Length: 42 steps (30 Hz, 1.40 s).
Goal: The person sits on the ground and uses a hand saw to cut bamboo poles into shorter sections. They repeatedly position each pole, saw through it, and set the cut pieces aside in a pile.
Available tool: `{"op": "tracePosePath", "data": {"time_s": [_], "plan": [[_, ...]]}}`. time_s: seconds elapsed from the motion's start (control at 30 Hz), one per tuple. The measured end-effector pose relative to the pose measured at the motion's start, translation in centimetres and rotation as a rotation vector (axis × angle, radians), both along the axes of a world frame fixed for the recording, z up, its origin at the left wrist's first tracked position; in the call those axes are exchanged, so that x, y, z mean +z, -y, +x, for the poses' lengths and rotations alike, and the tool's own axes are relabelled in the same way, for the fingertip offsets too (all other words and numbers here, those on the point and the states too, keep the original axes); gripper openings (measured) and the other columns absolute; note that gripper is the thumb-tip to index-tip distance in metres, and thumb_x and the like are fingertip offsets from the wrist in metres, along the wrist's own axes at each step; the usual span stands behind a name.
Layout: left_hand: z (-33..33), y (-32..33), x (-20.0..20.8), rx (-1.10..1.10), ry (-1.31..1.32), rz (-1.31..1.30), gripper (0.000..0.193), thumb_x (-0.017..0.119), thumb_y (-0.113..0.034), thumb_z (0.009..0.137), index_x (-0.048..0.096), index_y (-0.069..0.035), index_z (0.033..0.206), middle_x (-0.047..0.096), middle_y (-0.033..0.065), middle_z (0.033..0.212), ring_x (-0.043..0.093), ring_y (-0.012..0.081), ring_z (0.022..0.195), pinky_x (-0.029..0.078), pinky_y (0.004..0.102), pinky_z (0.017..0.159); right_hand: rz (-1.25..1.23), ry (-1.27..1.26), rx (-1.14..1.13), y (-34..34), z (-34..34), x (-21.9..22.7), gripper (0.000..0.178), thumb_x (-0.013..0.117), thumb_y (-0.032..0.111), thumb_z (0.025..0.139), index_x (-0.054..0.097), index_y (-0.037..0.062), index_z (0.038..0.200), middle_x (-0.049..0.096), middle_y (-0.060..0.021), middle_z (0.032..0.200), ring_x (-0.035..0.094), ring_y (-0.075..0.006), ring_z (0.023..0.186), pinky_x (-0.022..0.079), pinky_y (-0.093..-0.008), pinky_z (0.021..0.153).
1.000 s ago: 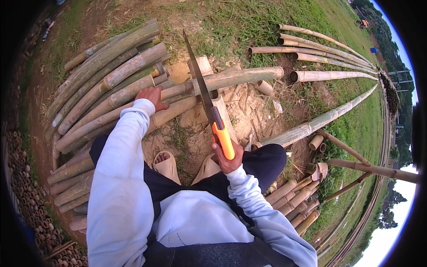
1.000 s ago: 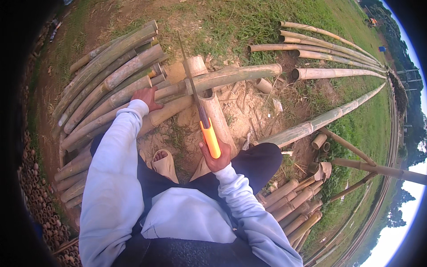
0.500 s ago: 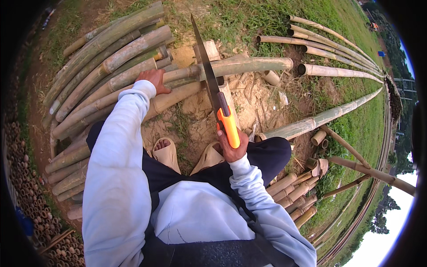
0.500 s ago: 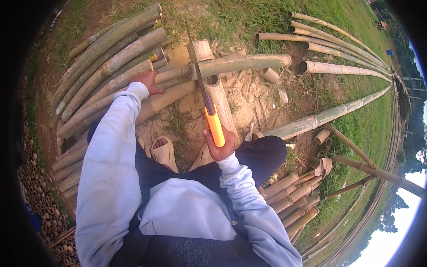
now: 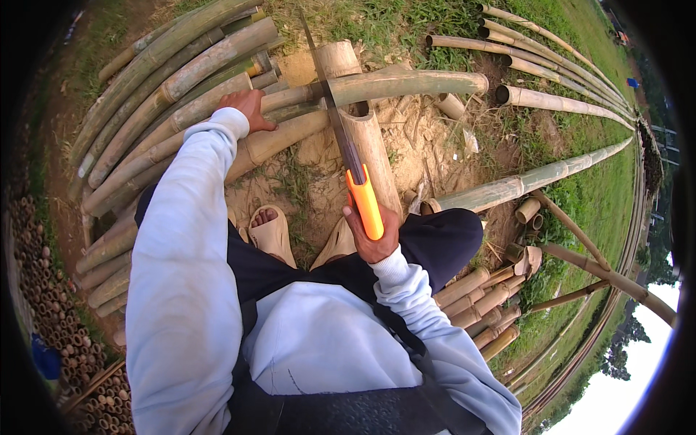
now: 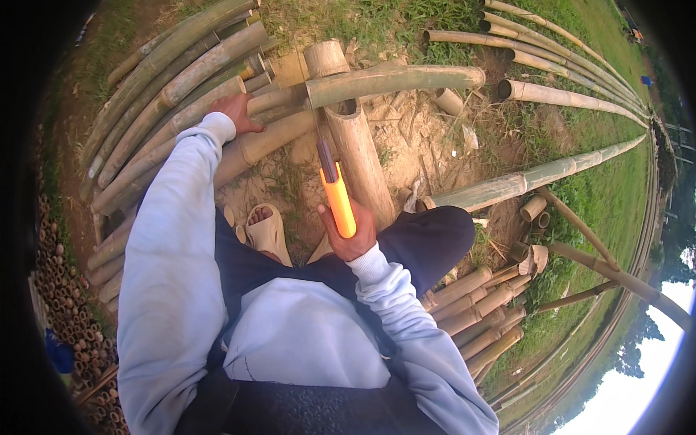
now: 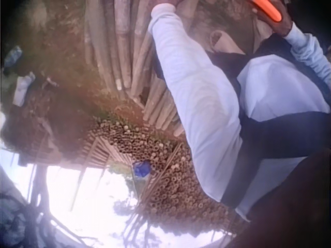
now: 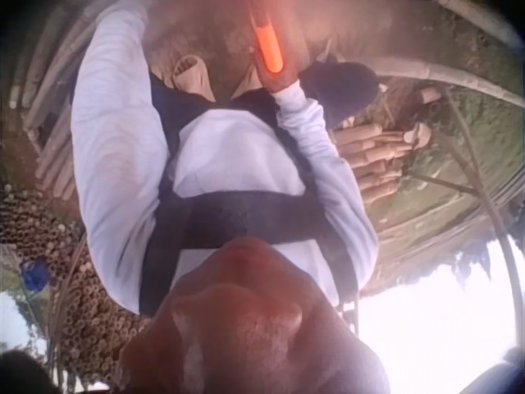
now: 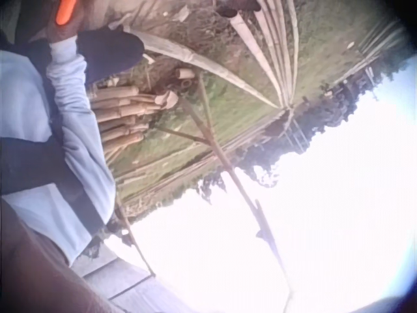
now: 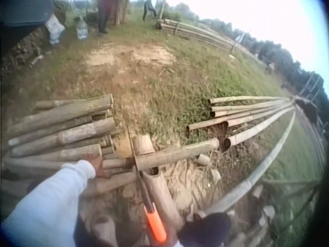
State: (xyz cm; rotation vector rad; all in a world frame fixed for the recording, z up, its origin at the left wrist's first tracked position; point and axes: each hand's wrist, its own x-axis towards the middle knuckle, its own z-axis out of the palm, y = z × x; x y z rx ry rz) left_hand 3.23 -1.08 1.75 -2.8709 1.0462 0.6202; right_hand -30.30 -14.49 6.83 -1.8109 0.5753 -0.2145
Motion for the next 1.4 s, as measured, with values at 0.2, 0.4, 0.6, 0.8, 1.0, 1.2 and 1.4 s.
{"op": "tracePosePath", "data": {"time_s": [0.2, 0.4, 0.6, 0.8, 1.0, 1.2, 1.4], "plan": [[0.4, 0.4, 0.5, 0.001, -0.060, 0.043, 0.074, 0.083, -0.055, 0.070, 0.069, -0.005, 0.122, 0.074, 0.0205, 0.110, 0.070, 0.0385, 0.108, 0.053, 0.0470, 0.099, -0.006, 0.002, -0.008, -0.1, -1.9, -0.1, 0.013, 0.073, 0.008, 0.093, 0.068, -0.0034, 0.093, 0.057, -0.0100, 0.062, 0.053, -0.0157, 0.054, 0.046, -0.0327, 0.055], [0.0, 0.8, 1.1, -0.012, -0.068, 0.038, 0.075, 0.083, -0.055, 0.071, 0.068, -0.006, 0.125, 0.073, 0.0203, 0.114, 0.068, 0.0384, 0.111, 0.051, 0.0475, 0.101, 0.015, 0.113, -0.042, 1.9, 7.2, -2.1, 0.021, 0.073, 0.012, 0.093, 0.064, -0.0039, 0.083, 0.058, -0.0109, 0.061, 0.051, -0.0142, 0.054, 0.044, -0.0335, 0.053], [0.3, -0.1, 0.3, 0.001, -0.108, 0.062, 0.075, 0.083, -0.054, 0.071, 0.068, -0.006, 0.126, 0.073, 0.0205, 0.114, 0.068, 0.0376, 0.111, 0.050, 0.0475, 0.100, 0.010, -0.019, -0.024, -1.4, -4.3, 0.7, 0.011, 0.073, 0.005, 0.091, 0.067, -0.0040, 0.092, 0.058, -0.0102, 0.063, 0.055, -0.0165, 0.054, 0.045, -0.0331, 0.055], [0.5, 1.1, 0.9, -0.027, -0.102, 0.028, 0.073, 0.083, -0.053, 0.071, 0.068, -0.006, 0.125, 0.073, 0.0207, 0.113, 0.068, 0.0375, 0.111, 0.051, 0.0475, 0.100, 0.021, 0.111, -0.050, 2.1, 7.0, -2.8, 0.027, 0.073, 0.013, 0.095, 0.059, -0.0022, 0.077, 0.052, -0.0054, 0.059, 0.045, -0.0112, 0.056, 0.041, -0.0328, 0.053], [1.0, 0.4, 1.1, -0.011, -0.087, 0.027, 0.070, 0.083, -0.052, 0.071, 0.069, -0.007, 0.122, 0.073, 0.0203, 0.113, 0.068, 0.0375, 0.111, 0.050, 0.0465, 0.101, 0.076, 0.004, -0.053, 0.0, 1.3, -0.9, 0.020, 0.073, 0.010, 0.094, 0.064, -0.0021, 0.081, 0.056, -0.0049, 0.060, 0.050, -0.0126, 0.054, 0.042, -0.0312, 0.053], [0.4, 0.1, 0.7, -0.002, -0.113, 0.026, 0.071, 0.084, -0.053, 0.070, 0.070, -0.007, 0.122, 0.073, 0.0194, 0.114, 0.068, 0.0375, 0.111, 0.051, 0.0464, 0.100, -0.007, -0.014, 0.001, -0.5, -3.8, 0.9, 0.011, 0.072, 0.007, 0.091, 0.068, -0.0034, 0.094, 0.059, -0.0083, 0.064, 0.055, -0.0133, 0.056, 0.046, -0.0308, 0.057], [0.8, 0.1, 0.5, 0.017, -0.117, -0.004, 0.080, 0.084, -0.055, 0.067, 0.067, -0.008, 0.130, 0.071, 0.0236, 0.118, 0.068, 0.0380, 0.112, 0.052, 0.0501, 0.099, -0.096, 0.096, 0.089, 2.5, 10.8, -2.1, 0.019, 0.075, 0.013, 0.094, 0.065, -0.0018, 0.086, 0.057, 0.0010, 0.065, 0.049, -0.0072, 0.060, 0.043, -0.0281, 0.057]]}}
